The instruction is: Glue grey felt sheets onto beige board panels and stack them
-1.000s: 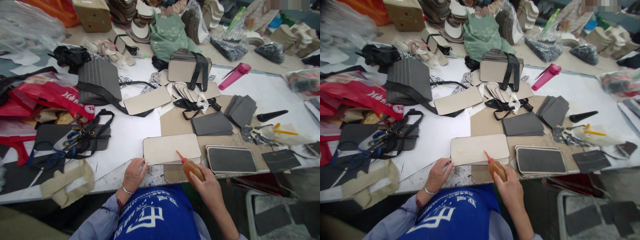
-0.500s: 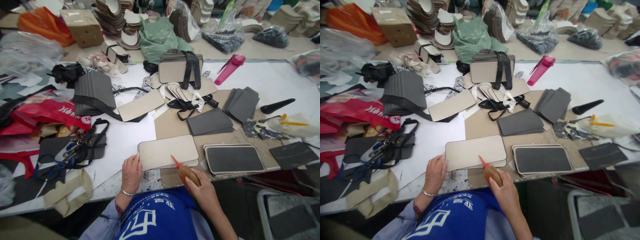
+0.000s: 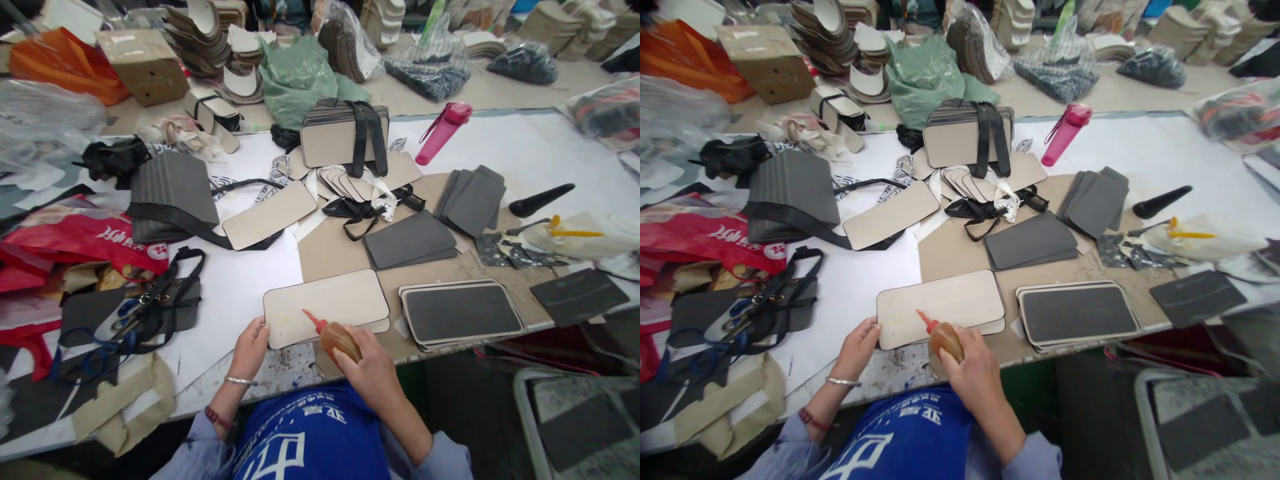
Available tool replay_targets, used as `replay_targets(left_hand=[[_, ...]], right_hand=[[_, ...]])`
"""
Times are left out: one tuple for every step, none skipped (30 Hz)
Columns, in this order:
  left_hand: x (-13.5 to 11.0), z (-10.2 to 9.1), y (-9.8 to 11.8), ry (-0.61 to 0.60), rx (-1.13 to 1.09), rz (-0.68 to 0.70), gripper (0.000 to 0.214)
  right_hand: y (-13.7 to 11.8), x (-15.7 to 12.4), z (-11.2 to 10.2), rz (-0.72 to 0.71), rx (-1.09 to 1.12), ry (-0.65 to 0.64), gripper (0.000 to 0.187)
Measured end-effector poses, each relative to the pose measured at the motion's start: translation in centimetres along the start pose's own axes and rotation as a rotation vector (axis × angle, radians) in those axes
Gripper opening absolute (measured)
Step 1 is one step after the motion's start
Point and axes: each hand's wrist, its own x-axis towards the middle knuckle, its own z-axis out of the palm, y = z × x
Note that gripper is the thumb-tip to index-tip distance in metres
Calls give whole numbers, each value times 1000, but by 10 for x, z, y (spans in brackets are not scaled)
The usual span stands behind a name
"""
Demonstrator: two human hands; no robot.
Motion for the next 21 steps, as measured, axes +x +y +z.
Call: replay_targets(left_hand=[[-1,0,0,-15,-13,-10,46],[-1,-1,-1,-21,-13,-11,46],[-2,-1,-2,-16,-2,-6,47],[-2,-1,-4,0,16,5,47],[-3,-2,-5,20,37,17,46],[-3,-2,-6,42,54,30,46],[-3,-2,-8,60,60,41,46],[-4,-2,-9,74,60,51,45],[-4,-2,-10,86,54,58,44],[-4,-1,-10,94,47,61,43],[-4,-1,-11,101,42,61,42],[-4,-1,-12,105,38,58,42],[-4,-1,-13,106,35,53,42],[-4,-1,-14,102,30,46,42],[-4,0,-15,97,24,39,43],[-4,0,-16,92,16,32,43],[-4,0,-17,89,7,24,44],[-4,1,-18,87,-2,15,44],[-4,1,-19,87,-10,6,44],[-4,1,-20,87,-16,-4,44],[-4,2,-20,86,-22,-14,45]], right_hand=[[-10,4,5,-35,3,-16,38],[-18,8,9,-62,-2,-31,38],[-23,11,12,-75,-16,-42,38],[-26,13,14,-72,-38,-44,37],[-25,15,13,-53,-61,-34,37],[-21,15,11,-20,-81,-13,36],[-14,15,6,22,-100,19,36],[-5,15,0,70,-118,55,36],[4,14,-8,118,-137,87,36],[13,14,-16,163,-160,117,36],[21,14,-25,208,-191,143,35],[28,13,-33,251,-230,165,35],[33,13,-41,295,-271,184,36],[36,12,-47,332,-313,201,36],[39,11,-52,357,-355,215,36],[40,8,-56,367,-391,224,37],[42,5,-57,366,-419,228,37],[43,0,-58,357,-441,228,37],[43,-5,-57,345,-457,227,37],[44,-10,-56,336,-466,225,37],[43,-16,-53,332,-469,224,37]])
